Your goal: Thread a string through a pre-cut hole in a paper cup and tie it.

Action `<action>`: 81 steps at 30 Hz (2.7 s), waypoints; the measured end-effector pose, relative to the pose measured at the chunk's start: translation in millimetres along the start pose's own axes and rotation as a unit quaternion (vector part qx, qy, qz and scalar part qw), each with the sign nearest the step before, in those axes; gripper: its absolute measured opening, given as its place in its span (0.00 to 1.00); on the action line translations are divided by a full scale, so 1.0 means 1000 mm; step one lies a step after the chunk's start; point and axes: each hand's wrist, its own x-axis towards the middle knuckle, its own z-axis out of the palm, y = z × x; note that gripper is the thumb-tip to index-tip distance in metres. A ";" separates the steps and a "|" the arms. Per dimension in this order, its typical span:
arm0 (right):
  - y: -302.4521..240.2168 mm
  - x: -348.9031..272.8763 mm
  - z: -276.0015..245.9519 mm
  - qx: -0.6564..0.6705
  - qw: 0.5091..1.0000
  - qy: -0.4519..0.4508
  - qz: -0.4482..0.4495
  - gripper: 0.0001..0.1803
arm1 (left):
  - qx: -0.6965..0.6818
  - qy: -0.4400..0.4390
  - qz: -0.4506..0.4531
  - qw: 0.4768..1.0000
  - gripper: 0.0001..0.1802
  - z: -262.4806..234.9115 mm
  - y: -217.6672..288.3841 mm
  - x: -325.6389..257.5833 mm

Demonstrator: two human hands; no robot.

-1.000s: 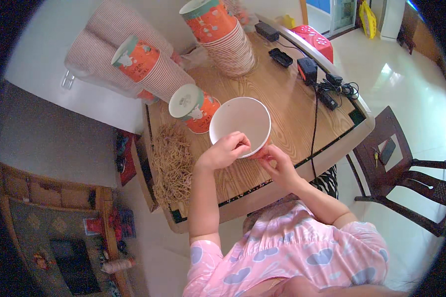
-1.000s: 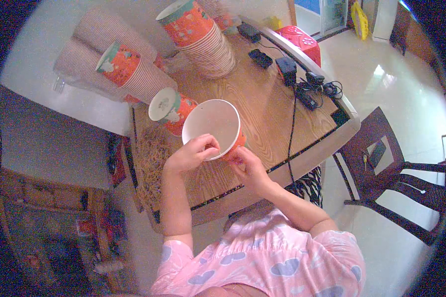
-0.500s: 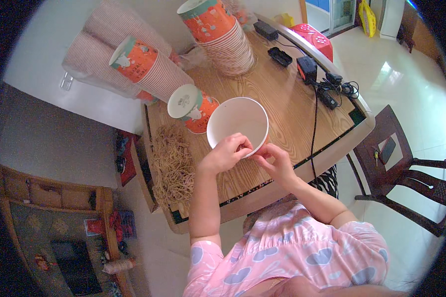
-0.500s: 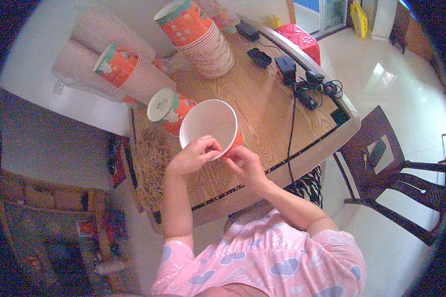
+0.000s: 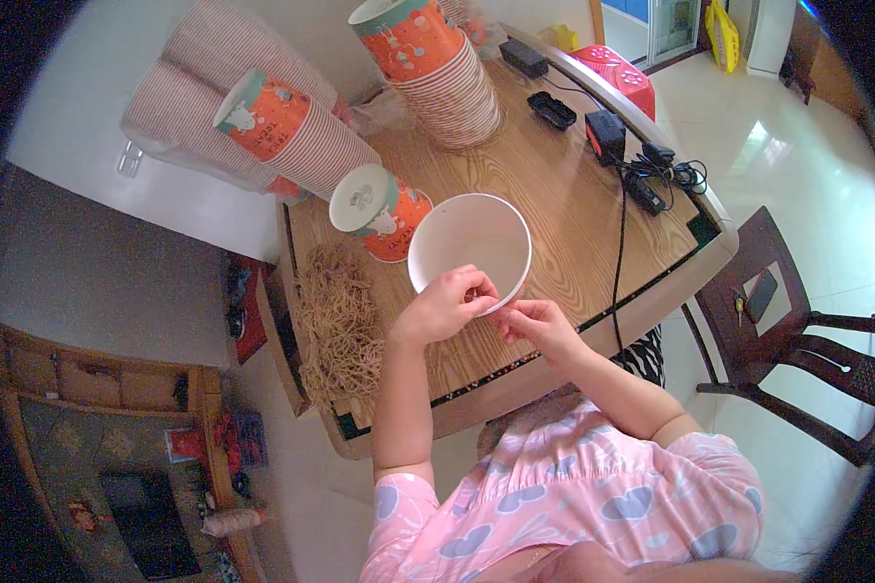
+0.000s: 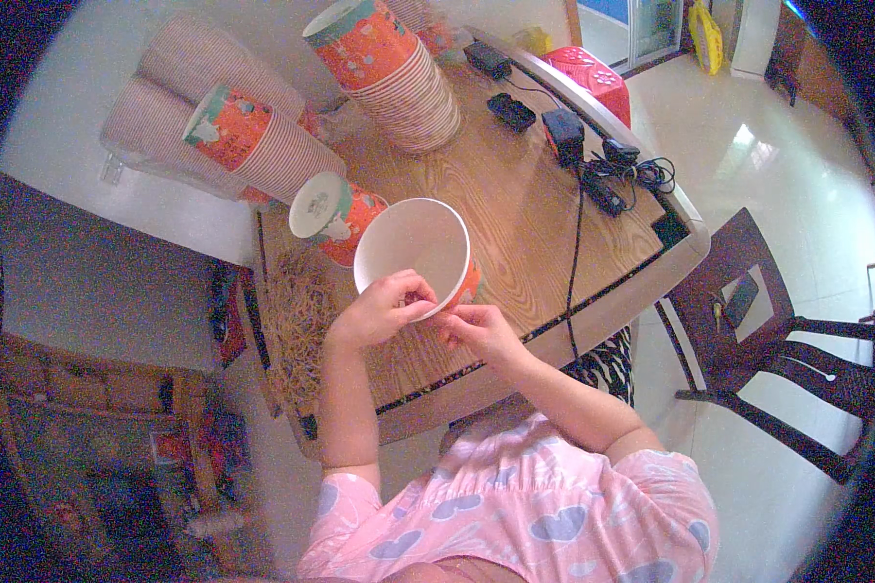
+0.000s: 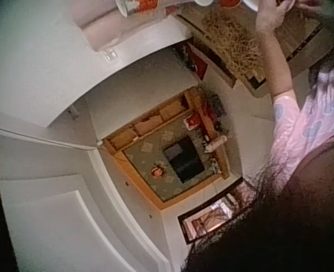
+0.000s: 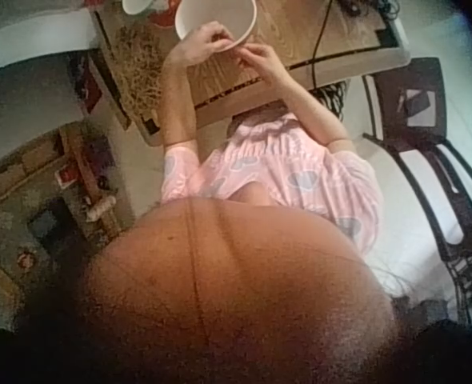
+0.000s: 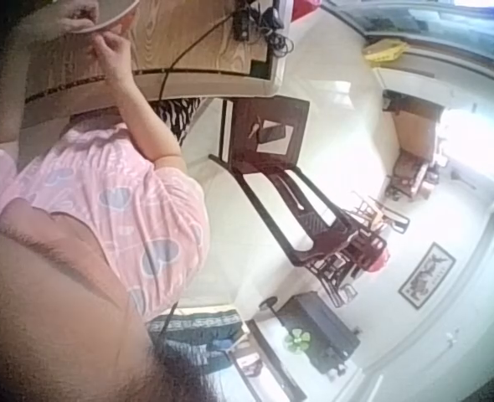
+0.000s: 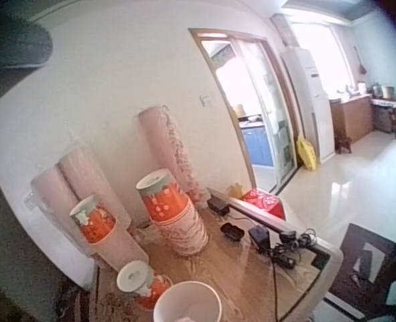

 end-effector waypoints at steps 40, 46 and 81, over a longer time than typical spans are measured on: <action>0.049 -0.002 -0.013 -0.272 0.938 0.065 -0.206 0.04 | -0.396 0.425 -0.076 0.810 0.09 0.132 -0.024 -0.012; 0.042 -0.002 -0.009 -0.301 0.921 0.063 -0.240 0.03 | -0.380 0.401 -0.101 0.828 0.09 0.123 -0.021 -0.017; 0.036 -0.004 -0.015 -0.105 0.979 0.081 -0.152 0.12 | -0.458 0.339 -0.083 0.818 0.09 0.123 -0.019 -0.029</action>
